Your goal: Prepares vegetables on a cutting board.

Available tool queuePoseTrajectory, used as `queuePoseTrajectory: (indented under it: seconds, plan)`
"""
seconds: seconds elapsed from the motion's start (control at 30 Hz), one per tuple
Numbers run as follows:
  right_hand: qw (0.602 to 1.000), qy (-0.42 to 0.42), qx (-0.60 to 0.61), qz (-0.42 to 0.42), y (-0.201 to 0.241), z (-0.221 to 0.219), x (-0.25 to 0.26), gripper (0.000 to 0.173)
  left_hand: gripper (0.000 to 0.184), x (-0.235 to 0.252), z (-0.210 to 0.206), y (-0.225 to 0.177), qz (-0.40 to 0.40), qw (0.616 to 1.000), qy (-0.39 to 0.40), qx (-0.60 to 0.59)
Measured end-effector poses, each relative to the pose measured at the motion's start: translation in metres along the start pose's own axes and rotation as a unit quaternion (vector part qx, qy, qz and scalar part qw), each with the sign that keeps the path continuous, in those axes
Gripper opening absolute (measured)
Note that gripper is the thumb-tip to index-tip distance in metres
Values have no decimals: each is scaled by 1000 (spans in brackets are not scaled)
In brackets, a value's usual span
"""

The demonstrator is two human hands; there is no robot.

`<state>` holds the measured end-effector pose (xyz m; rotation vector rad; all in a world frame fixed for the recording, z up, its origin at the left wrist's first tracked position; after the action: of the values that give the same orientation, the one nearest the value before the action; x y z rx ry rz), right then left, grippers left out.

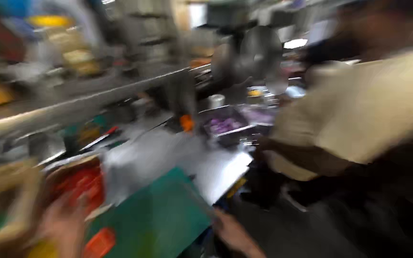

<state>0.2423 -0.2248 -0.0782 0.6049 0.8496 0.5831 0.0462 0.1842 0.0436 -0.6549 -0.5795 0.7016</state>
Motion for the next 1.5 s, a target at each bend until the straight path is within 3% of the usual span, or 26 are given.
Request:
queuePoseTrajectory:
  seconds: [0.07, 0.13, 0.2, 0.3, 0.4, 0.53, 0.7, 0.77, 0.87, 0.97, 1.13, 1.5]
  plan:
    - [999, 29, -2, 20, 2, -9, 14, 47, 35, -15, 18, 19, 62, 996, -7, 60]
    - [998, 47, 9, 30, 4, -17, 27, 50, 30, -33, 6, 46, 66, 985, 106, 117]
    - [997, 74, 18, 29, 7, -21, 26, 51, 41, -62, -20, 70, 52, 956, 242, 157]
    - [993, 116, 15, 30, 13, -33, 28, 47, 44, -95, -40, 103, 43, 940, 293, 172]
    - [989, 146, -6, 30, 22, -41, 37, 43, 41, -103, -41, 121, 69, 945, 275, 160]
    - [986, 159, -47, 36, 35, -49, 49, 44, 48, -100, -68, 103, 99, 953, 245, 149]
    - [953, 136, -272, 4, 70, -58, 50, 46, 50, -118, -135, 50, 3, 971, 231, 65]
    - [925, 148, -348, -44, 70, -65, 54, 54, 52, -127, -134, 49, 42, 984, 170, 33]
    - [916, 143, -370, -54, 70, -68, 56, 52, 49, -139, -127, 63, 188, 977, 87, -53]
    - [915, 134, -378, -37, 91, -66, 41, 49, 40, -140, -134, 64, 258, 956, 105, -88]
    - [898, 148, -413, -31, 121, -73, 24, 49, 22, -125, -132, 44, 301, 946, 115, -25]
    - [900, 188, -394, -29, 123, -99, 71, 50, 18, -117, -139, 44, 254, 955, 155, -4]
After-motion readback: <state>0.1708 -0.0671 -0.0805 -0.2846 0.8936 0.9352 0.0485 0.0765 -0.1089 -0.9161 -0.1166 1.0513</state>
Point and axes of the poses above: each hand's wrist, its own x-axis towards the middle knuckle, its own z-axis out of the back of the hand, y = z × x, the point moved 5 cm from there along x, towards the middle knuckle, and after that the axes turned 13 degrees about y, right-handed, at the moved point
